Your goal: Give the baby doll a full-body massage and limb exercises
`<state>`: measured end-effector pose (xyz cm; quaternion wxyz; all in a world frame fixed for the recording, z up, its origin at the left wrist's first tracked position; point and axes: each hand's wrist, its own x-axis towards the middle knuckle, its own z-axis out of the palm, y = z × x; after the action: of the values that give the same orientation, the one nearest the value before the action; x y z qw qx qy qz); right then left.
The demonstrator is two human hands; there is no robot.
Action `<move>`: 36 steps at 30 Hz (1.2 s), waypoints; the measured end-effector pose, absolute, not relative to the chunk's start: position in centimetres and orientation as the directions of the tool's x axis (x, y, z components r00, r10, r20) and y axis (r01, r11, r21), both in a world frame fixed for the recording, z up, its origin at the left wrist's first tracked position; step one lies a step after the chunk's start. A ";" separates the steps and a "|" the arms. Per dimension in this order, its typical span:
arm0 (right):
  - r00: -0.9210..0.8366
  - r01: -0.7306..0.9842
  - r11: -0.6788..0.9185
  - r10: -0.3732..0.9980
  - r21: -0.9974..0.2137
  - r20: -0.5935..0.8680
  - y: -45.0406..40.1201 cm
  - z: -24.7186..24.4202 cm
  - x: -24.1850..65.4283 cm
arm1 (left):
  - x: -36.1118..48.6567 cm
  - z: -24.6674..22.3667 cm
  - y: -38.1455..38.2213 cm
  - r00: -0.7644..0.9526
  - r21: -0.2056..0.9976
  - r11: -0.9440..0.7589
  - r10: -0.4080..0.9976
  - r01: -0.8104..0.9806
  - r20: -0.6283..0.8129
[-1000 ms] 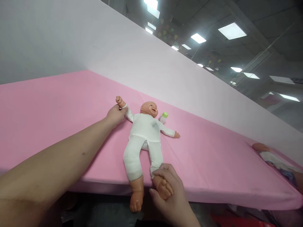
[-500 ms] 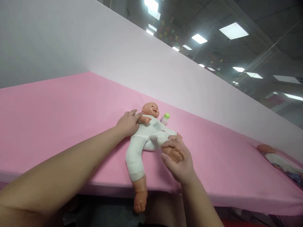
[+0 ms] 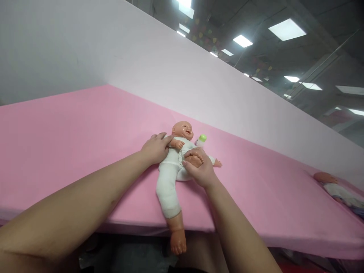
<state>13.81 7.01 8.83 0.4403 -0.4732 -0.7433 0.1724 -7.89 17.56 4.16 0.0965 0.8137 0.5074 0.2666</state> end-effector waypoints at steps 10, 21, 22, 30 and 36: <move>-0.143 0.530 0.553 0.805 -0.642 0.575 1.0 8.5 14.6 | -10.5 3.5 20.5 0.127 0.749 -0.290 0.955 0.596 0.269; -0.261 0.618 0.479 0.873 -0.624 0.412 -8.3 5.8 14.6 | -11.3 2.7 21.9 -0.060 0.867 -0.027 0.996 0.497 0.066; -0.257 0.638 0.456 0.886 -0.621 0.386 -8.9 5.5 14.5 | -11.3 2.8 21.8 -0.062 0.863 -0.020 0.996 0.505 0.060; -0.214 0.628 0.427 0.899 -0.651 0.382 -10.4 5.4 14.0 | -11.4 2.6 21.9 -0.142 0.870 -0.016 0.985 0.493 0.098; -0.124 0.495 0.547 0.813 -0.675 0.568 -6.1 8.6 14.7 | -9.9 3.5 20.3 -0.019 0.745 -0.223 0.953 0.629 0.302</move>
<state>14.72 -6.10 8.63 0.4879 -0.4470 -0.7319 0.1629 -9.91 20.35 3.45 0.2015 0.6706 0.5899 0.4021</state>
